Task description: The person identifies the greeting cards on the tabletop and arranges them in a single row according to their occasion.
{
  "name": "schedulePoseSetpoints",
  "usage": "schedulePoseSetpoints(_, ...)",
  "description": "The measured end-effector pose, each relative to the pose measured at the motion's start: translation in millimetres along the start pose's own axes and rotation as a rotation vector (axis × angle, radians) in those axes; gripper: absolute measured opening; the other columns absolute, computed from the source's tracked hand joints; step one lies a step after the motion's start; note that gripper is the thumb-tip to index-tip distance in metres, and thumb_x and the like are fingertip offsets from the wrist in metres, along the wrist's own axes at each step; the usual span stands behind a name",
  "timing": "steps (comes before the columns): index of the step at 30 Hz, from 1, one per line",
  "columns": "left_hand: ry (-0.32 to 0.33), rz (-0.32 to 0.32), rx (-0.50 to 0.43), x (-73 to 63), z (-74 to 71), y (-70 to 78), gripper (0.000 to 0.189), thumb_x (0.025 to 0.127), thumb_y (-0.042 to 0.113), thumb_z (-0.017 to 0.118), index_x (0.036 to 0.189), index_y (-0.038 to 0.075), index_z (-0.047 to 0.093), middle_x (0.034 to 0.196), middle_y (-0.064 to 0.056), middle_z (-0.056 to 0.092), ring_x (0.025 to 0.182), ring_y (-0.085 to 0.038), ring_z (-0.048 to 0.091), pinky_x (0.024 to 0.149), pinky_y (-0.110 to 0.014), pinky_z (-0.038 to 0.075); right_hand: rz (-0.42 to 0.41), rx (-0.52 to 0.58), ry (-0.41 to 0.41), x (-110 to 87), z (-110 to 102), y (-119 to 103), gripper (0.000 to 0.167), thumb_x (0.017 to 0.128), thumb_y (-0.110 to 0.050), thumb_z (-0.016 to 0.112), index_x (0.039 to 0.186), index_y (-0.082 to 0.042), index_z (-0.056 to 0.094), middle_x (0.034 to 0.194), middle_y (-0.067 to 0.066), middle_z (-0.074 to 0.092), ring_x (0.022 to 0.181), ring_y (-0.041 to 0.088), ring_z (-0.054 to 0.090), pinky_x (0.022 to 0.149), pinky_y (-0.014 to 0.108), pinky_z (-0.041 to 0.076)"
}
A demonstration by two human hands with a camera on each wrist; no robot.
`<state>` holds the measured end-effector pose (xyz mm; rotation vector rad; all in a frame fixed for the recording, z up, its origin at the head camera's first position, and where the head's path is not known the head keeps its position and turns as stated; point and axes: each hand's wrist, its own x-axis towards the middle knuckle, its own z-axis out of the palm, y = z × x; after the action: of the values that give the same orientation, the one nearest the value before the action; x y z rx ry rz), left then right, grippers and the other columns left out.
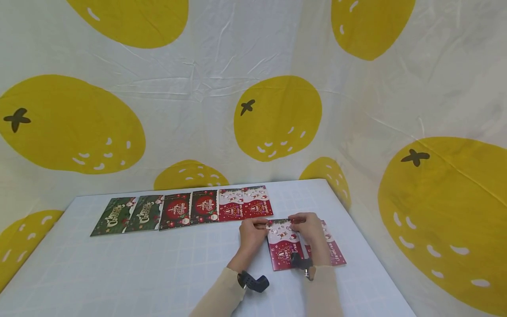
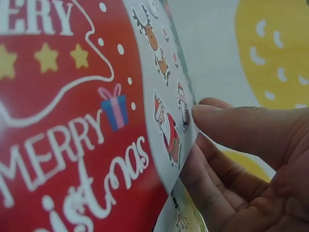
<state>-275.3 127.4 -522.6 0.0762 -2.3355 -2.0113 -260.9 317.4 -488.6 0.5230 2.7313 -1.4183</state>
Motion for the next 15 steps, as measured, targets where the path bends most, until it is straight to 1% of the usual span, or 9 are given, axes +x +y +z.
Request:
schedulePoseSetpoints(3,0.005,-0.006,-0.003,0.2,-0.7,0.6,0.034,0.069,-0.019,0.07,0.091,0.004,0.08,0.08,-0.001,0.074,0.071,-0.015,0.068,0.063,-0.026,0.058,0.011,0.026,-0.007,0.2,0.5,0.1,0.029,0.098,-0.006,0.071,0.126,-0.009,0.077,0.123,0.018,0.069,0.11,0.036,0.058,0.098,0.056,0.045)
schedulePoseSetpoints(8,0.023,0.01,-0.005,1.1,-1.3,0.4,0.034,0.068,-0.02,0.069,0.092,0.002,0.08,0.08,-0.003,0.074,0.069,-0.012,0.067,0.063,-0.027,0.058,0.017,0.063,-0.019,0.4,0.3,-1.0,0.029,0.099,-0.006,0.069,0.127,-0.01,0.077,0.139,0.022,0.063,0.119,0.038,0.054,0.102,0.056,0.043)
schedulePoseSetpoints(12,0.023,0.004,-0.013,1.9,-2.2,0.0,0.033,0.069,-0.02,0.07,0.092,0.001,0.081,0.08,-0.003,0.075,0.068,-0.011,0.067,0.062,-0.026,0.058,0.0,0.085,-0.022,-0.1,-0.5,-2.2,0.03,0.099,-0.006,0.068,0.127,-0.01,0.077,0.142,0.022,0.061,0.121,0.038,0.053,0.102,0.056,0.043)
schedulePoseSetpoints(15,0.019,-0.015,-0.026,2.5,-2.9,0.0,0.034,0.069,-0.02,0.072,0.094,0.002,0.081,0.081,-0.003,0.075,0.068,-0.01,0.066,0.063,-0.026,0.058,-0.005,0.105,-0.02,0.6,-0.4,-2.1,0.03,0.099,-0.005,0.067,0.127,-0.009,0.077,0.142,0.023,0.061,0.119,0.037,0.054,0.099,0.053,0.045)
